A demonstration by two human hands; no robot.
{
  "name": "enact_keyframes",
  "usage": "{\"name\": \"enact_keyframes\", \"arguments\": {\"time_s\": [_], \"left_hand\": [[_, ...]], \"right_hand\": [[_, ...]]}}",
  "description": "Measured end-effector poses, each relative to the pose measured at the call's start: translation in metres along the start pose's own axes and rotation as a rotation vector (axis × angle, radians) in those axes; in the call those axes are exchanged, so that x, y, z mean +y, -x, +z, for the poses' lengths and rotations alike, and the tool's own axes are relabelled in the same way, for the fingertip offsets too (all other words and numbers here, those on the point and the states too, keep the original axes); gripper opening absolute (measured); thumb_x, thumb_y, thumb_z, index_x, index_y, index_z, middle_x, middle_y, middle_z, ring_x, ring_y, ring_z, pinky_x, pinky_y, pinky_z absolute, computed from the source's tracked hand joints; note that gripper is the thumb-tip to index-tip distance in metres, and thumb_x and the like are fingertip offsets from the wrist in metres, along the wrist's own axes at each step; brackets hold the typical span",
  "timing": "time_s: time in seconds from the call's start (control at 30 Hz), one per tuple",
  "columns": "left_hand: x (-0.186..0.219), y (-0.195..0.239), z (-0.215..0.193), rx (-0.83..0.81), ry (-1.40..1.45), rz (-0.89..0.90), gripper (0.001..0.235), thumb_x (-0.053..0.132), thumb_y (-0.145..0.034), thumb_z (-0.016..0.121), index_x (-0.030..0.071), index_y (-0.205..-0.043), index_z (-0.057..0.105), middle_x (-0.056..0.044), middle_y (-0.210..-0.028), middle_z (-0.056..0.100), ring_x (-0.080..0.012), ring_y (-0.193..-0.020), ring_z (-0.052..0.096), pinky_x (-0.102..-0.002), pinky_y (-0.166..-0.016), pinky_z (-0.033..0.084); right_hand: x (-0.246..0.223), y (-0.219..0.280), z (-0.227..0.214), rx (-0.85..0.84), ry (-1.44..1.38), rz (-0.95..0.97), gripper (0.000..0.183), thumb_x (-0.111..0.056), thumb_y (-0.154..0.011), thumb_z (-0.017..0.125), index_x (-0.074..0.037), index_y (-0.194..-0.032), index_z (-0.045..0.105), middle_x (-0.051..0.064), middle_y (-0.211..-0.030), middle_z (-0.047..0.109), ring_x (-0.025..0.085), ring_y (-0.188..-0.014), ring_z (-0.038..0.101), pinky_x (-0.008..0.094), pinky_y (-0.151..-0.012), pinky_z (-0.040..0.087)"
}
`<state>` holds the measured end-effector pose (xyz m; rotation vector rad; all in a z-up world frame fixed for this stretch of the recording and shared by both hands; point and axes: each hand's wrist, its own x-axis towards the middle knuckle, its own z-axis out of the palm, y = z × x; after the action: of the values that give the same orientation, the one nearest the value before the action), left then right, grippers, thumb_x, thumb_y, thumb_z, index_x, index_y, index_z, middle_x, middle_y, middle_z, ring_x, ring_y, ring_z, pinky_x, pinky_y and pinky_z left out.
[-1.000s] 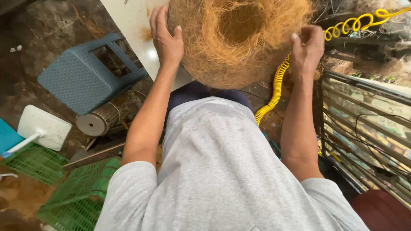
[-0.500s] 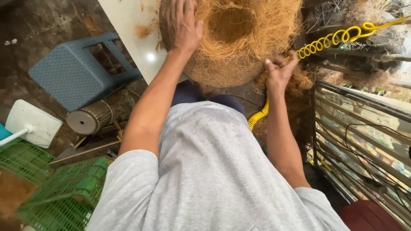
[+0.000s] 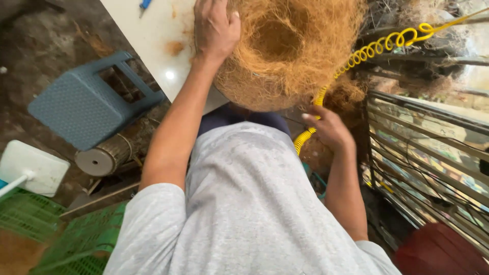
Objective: The person shapes a circular coconut fiber base into a hat form by hand, pressing and arranging the fibers. Then the person uses a spray gun to apply a coating to the hat's surface.
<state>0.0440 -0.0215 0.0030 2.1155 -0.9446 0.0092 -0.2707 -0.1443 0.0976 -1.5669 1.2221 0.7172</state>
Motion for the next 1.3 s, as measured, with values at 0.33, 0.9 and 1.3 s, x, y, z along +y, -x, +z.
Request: {"name": "enact_keyframes", "arguments": {"time_s": [0.33, 0.9, 1.3], "left_hand": [[0.069, 0.035, 0.048, -0.394, 0.837, -0.427, 0.009, 0.015, -0.087, 0.067, 0.012, -0.095, 0.065, 0.001, -0.089, 0.069, -0.0114, -0.083, 0.065, -0.027, -0.076, 0.053], [0.019, 0.034, 0.107, 0.059, 0.477, -0.706, 0.029, 0.031, -0.093, 0.058, 0.017, -0.115, 0.071, -0.002, -0.112, 0.076, -0.0191, -0.101, 0.074, -0.031, -0.082, 0.059], [0.096, 0.025, 0.087, -0.842, -0.001, -0.669, 0.021, 0.010, -0.097, 0.047, 0.007, -0.097, 0.068, -0.010, -0.088, 0.068, -0.0221, -0.077, 0.062, -0.039, -0.079, 0.044]], "right_hand": [[-0.029, 0.037, -0.111, 0.617, 0.210, -0.594, 0.026, 0.000, -0.106, 0.065, 0.003, -0.132, 0.064, 0.018, -0.115, 0.069, 0.024, -0.097, 0.064, 0.034, -0.082, 0.054], [-0.145, -0.194, -0.020, -0.221, -0.154, -0.955, 0.041, 0.010, -0.084, 0.048, 0.000, -0.124, 0.053, 0.019, -0.119, 0.063, 0.028, -0.112, 0.063, 0.036, -0.100, 0.052], [-0.159, -0.178, -0.038, -0.208, 0.049, -0.867, 0.034, 0.010, -0.089, 0.048, -0.004, -0.116, 0.063, 0.015, -0.114, 0.068, 0.027, -0.105, 0.068, 0.040, -0.095, 0.059]]}}
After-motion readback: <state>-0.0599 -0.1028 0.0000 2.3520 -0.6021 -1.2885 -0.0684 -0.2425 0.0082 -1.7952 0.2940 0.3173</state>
